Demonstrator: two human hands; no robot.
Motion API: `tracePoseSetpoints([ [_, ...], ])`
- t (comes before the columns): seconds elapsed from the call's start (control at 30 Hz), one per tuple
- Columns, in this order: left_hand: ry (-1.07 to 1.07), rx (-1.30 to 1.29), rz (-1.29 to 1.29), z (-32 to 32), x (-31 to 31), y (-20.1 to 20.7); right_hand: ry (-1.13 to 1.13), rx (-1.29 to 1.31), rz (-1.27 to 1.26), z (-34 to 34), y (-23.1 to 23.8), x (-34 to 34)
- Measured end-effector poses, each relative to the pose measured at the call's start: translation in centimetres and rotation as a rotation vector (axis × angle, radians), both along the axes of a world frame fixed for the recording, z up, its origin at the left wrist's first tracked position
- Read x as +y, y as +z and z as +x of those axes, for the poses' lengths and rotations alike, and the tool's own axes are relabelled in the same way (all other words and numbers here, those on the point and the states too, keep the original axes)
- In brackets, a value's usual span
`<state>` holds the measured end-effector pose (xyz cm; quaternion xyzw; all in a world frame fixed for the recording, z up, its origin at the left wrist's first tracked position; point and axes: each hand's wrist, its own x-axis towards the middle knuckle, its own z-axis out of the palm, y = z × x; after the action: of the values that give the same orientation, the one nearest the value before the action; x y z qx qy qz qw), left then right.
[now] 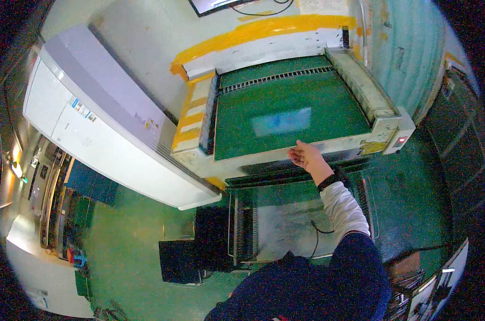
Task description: Moving large green circuit boards from storage racks into a processing machine and then back to racks.
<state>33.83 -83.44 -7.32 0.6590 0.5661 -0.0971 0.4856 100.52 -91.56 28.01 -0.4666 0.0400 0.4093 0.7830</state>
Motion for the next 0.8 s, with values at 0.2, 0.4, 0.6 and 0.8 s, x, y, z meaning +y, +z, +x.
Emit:
tracePoseSetpoints([
  [0.2,-0.11,0.096,0.179,-0.2,-0.8,0.9,-0.008,0.001,-0.012,0.4,0.0,0.7],
  [0.4,-0.061,0.055,0.139,3.3,-1.3,8.7,0.065,-0.018,-0.016,1.2,-1.5,0.4],
  [0.6,-0.022,0.085,0.135,2.0,-1.3,6.1,0.183,-0.288,-0.282,-4.1,2.2,-1.1],
  [0.8,-0.038,0.056,0.091,4.8,-1.7,11.6,0.235,-1.277,-0.727,-6.8,-0.8,-3.0],
])
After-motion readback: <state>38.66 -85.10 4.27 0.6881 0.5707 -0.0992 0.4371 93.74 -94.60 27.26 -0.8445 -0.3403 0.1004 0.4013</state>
